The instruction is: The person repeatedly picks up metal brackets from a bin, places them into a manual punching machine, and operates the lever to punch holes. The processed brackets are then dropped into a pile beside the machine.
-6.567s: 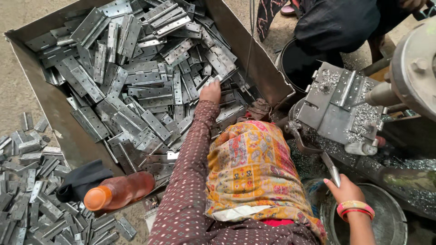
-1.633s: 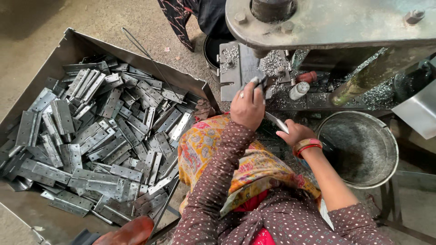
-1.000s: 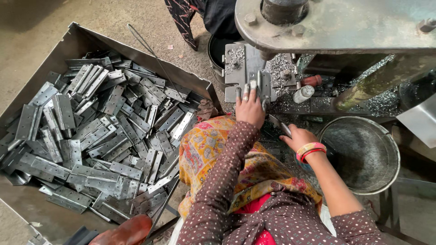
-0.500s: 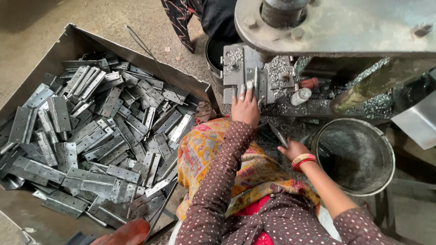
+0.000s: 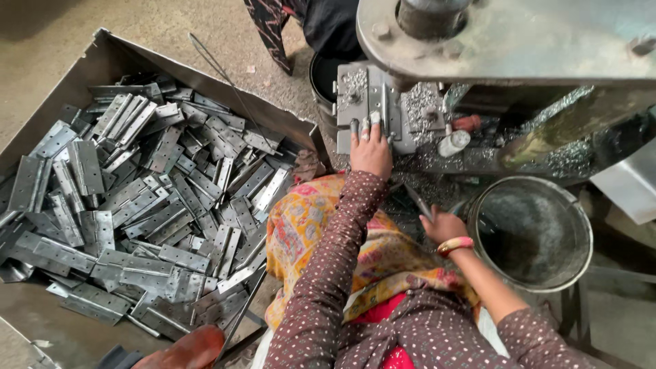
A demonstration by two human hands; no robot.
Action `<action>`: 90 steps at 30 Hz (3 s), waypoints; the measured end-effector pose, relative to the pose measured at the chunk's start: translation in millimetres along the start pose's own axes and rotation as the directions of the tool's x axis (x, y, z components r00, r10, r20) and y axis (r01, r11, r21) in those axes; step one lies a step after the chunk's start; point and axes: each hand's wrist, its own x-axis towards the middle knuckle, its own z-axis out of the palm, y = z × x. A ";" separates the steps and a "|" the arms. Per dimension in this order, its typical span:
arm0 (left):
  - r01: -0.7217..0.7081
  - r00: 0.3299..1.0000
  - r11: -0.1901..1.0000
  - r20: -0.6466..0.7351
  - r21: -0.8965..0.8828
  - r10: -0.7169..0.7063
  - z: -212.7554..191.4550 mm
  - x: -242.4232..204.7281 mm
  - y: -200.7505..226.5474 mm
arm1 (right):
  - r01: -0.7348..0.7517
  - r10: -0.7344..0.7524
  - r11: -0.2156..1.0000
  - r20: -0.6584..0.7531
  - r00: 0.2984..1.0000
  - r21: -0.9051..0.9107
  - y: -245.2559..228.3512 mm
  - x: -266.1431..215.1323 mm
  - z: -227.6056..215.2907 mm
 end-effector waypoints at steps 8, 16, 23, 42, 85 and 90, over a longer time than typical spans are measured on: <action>0.015 0.997 0.996 0.075 -0.084 -0.009 -4.9 5.9 7.0 | 0.048 -0.045 0.998 0.090 0.995 -0.041 -8.4 13.9 -67.9; 0.025 0.999 0.994 0.048 -0.110 -0.020 -0.5 31.1 10.9 | 0.053 -0.051 0.998 -0.055 0.997 0.026 -5.7 -4.6 -23.5; -0.002 0.997 0.997 0.077 -0.082 0.008 -11.7 14.6 7.5 | 0.012 -0.019 0.998 0.107 0.994 0.061 -6.1 7.8 -43.2; -0.064 0.998 0.987 0.009 -0.150 0.066 -19.9 21.4 -21.8 | 0.099 -0.100 0.995 -0.022 0.995 -0.007 31.4 22.6 22.2; 0.351 0.934 0.907 -0.161 0.234 -0.320 90.0 -158.3 -354.4 | -0.035 0.043 0.993 0.073 0.996 -0.108 9.0 27.8 -57.0; 0.344 0.938 0.931 -0.100 0.121 -0.333 54.3 -186.8 -287.5 | 0.005 0.002 0.996 0.077 0.997 -0.092 -4.3 13.3 -68.4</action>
